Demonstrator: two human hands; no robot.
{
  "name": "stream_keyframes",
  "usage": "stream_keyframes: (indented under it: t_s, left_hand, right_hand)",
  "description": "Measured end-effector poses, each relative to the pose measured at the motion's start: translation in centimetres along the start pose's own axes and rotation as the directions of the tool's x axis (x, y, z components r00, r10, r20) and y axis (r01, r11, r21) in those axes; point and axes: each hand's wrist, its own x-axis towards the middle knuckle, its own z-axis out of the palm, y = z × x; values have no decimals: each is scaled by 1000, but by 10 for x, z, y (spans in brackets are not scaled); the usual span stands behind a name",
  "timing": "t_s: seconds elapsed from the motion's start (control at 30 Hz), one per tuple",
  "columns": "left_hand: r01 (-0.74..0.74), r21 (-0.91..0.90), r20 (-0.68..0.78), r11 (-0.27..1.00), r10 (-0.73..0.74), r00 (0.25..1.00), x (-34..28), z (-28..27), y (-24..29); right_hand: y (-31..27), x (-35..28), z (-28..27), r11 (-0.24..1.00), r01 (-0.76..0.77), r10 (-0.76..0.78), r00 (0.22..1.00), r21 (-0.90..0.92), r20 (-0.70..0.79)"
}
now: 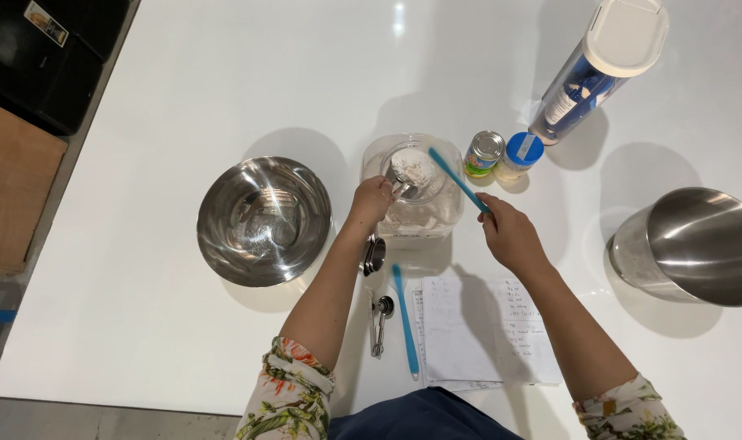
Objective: Measuring flour from a container into a metal bowl using a measuring cup and leveling it with a spatula.
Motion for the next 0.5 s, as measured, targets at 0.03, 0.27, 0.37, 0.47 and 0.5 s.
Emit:
stream_keyframes:
  t_s: [0.03,0.27,0.37,0.47,0.5]
  left_hand:
    - [-31,32,-9,999,31,999,4,1,-4]
    - [-50,133,-38,990,55,998,6,10,6]
    - [-49,151,-27,987,53,998,4,6,10]
    - [-33,179,-14,983,36,999,3,6,14]
    - [-5,200,-7,980,6,1000,-2,4,20]
  right_hand:
    - [-1,-1,0,1000,-3,3,1000,-2,0]
    - [-8,-7,6,1000,16,-15,1000,-22,12]
    - [-13,-8,7,998,-8,11,998,-58,56]
    - [-11,-9,8,999,35,-34,998,-15,52]
    - [-11,-8,7,999,35,-35,998,-10,53]
